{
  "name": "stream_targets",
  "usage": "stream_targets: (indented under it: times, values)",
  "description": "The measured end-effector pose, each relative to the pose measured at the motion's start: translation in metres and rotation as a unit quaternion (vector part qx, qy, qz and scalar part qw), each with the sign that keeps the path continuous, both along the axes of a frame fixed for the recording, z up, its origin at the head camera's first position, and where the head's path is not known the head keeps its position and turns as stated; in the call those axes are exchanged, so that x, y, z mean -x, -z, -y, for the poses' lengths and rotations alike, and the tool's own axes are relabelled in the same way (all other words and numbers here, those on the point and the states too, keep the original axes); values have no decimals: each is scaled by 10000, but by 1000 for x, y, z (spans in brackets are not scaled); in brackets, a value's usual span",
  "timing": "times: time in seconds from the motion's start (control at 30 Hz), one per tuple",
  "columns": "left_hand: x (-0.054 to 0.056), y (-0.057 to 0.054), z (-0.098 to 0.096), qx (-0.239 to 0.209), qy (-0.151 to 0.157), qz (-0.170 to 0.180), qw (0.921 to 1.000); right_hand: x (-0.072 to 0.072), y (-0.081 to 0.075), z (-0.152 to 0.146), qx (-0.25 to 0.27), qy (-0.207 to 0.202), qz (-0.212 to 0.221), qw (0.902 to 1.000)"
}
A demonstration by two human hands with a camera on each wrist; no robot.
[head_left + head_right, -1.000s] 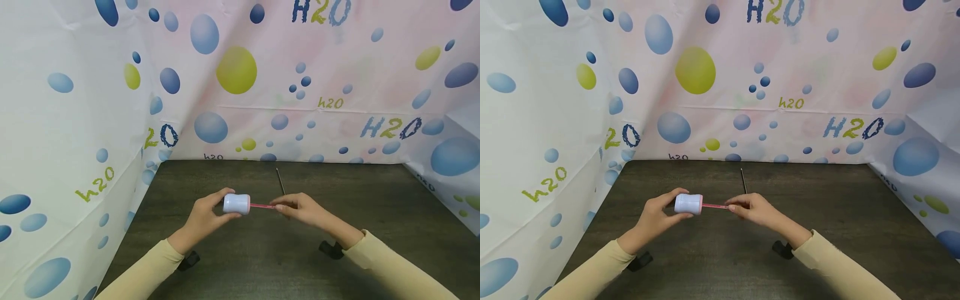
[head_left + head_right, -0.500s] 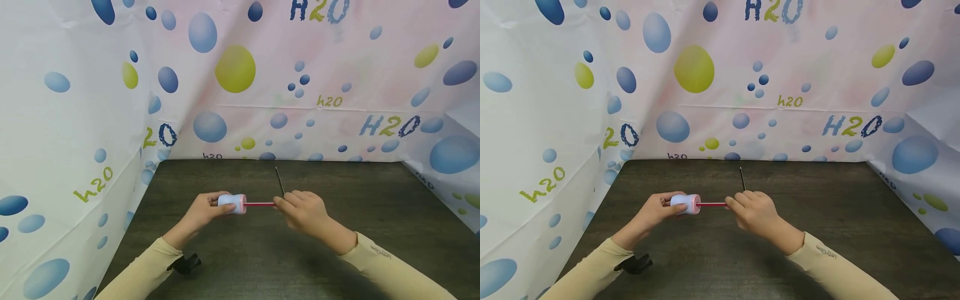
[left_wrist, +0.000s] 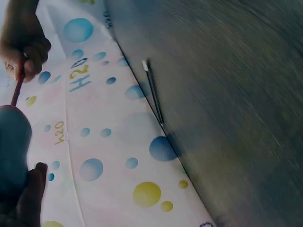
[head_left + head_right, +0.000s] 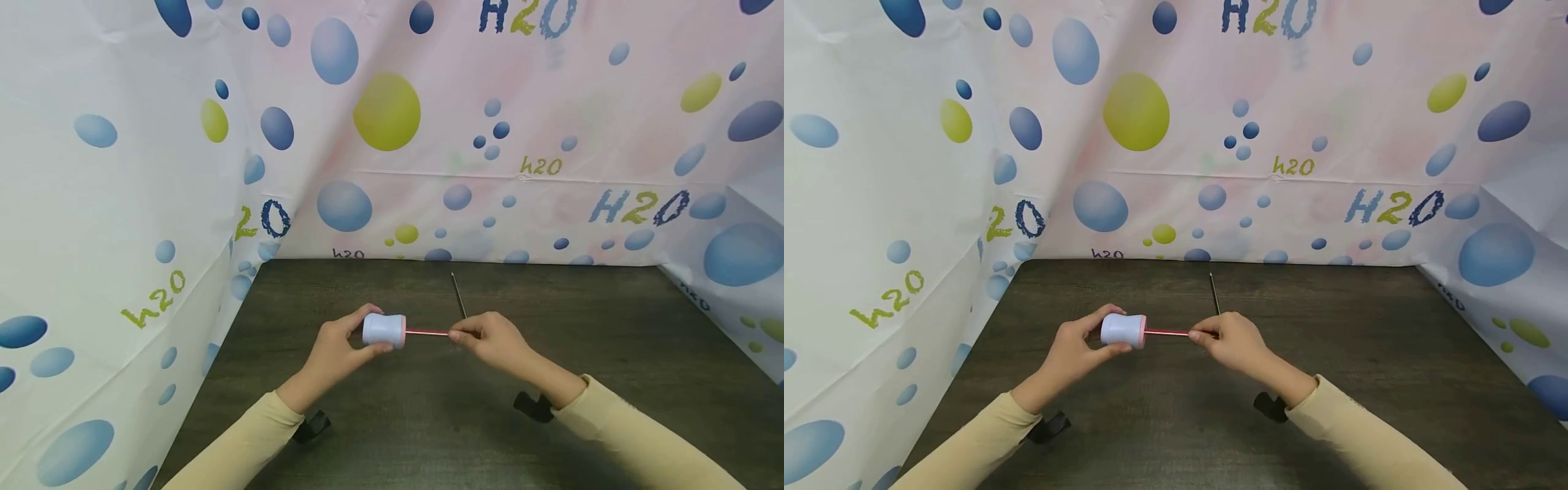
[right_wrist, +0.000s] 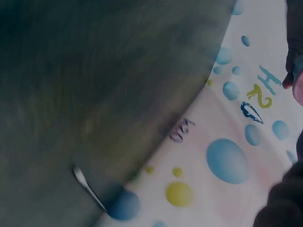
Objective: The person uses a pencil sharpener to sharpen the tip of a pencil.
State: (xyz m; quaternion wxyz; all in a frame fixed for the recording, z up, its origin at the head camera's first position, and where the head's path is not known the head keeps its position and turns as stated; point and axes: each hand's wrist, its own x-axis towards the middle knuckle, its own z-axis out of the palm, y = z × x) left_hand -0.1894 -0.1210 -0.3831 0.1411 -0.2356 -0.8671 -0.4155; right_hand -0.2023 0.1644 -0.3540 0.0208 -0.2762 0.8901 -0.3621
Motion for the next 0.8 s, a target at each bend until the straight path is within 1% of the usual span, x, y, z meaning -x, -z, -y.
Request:
stream_targets:
  times: [0.03,0.07,0.1,0.13,0.17,0.2,0.23,0.27,0.3,0.33,0.37,0.4,0.43,0.47,0.5,0.53,0.57,0.6,0.63,0.7,0.73,0.77,0.8]
  values:
    - [0,1,0,150,58,-392,9991,2,0,-2,188,-117,628,9978]
    - [0,3,1,272,121,-751,9967,4,0,-4,345,-230,1196,9920]
    - [1,5,2,369,177,-1052,9936,6,1,-5,485,-322,1690,9839]
    - [2,5,3,415,246,-1255,9909,8,1,-7,599,-380,2070,9758]
    - [2,5,4,428,289,-1356,9894,9,2,-7,684,-411,2312,9696]
    - [3,4,4,415,301,-1359,9894,9,2,-8,737,-413,2427,9664]
    - [3,3,5,355,290,-1244,9912,9,3,-8,746,-421,2375,9676]
    - [3,1,6,259,267,-1040,9939,9,5,-8,701,-428,2098,9743]
    - [3,-1,6,137,217,-753,9968,7,6,-8,641,-434,1674,9828]
    - [4,-3,7,-52,175,-364,9992,6,8,-8,505,-494,974,9927]
    - [4,-4,7,-270,127,73,9995,5,9,-7,320,-571,65,9978]
    - [4,-6,7,-486,44,499,9976,4,11,-7,86,-619,-967,9934]
    - [5,-8,7,-709,-28,903,9934,4,13,-7,-152,-591,-2058,9767]
    - [6,-10,8,-904,-79,1275,9877,4,15,-6,-323,-517,-3087,9492]
    - [7,-11,8,-1055,-128,1590,9815,5,16,-6,-432,-432,-4013,9139]
    - [9,-13,8,-1183,-141,1842,9757,6,17,-6,-514,-334,-4822,8739]
    - [10,-14,8,-1243,-181,2011,9715,8,18,-5,-548,-305,-5389,8400]
    - [11,-14,8,-1280,-204,2142,9682,9,19,-5,-559,-316,-5784,8132]
    - [11,-15,8,-1337,-155,2287,9642,10,20,-5,-516,-344,-6107,7894]
    - [11,-16,8,-1328,-34,2453,9603,13,20,-4,-409,-379,-6644,7453]
    - [10,-16,7,-1313,38,2492,9595,15,21,-4,-334,-374,-6836,7281]
    - [10,-16,7,-1283,100,2510,9594,16,21,-3,-225,-364,-6996,7133]
    - [9,-16,6,-1267,204,2515,9593,17,20,-3,-123,-339,-7093,7040]
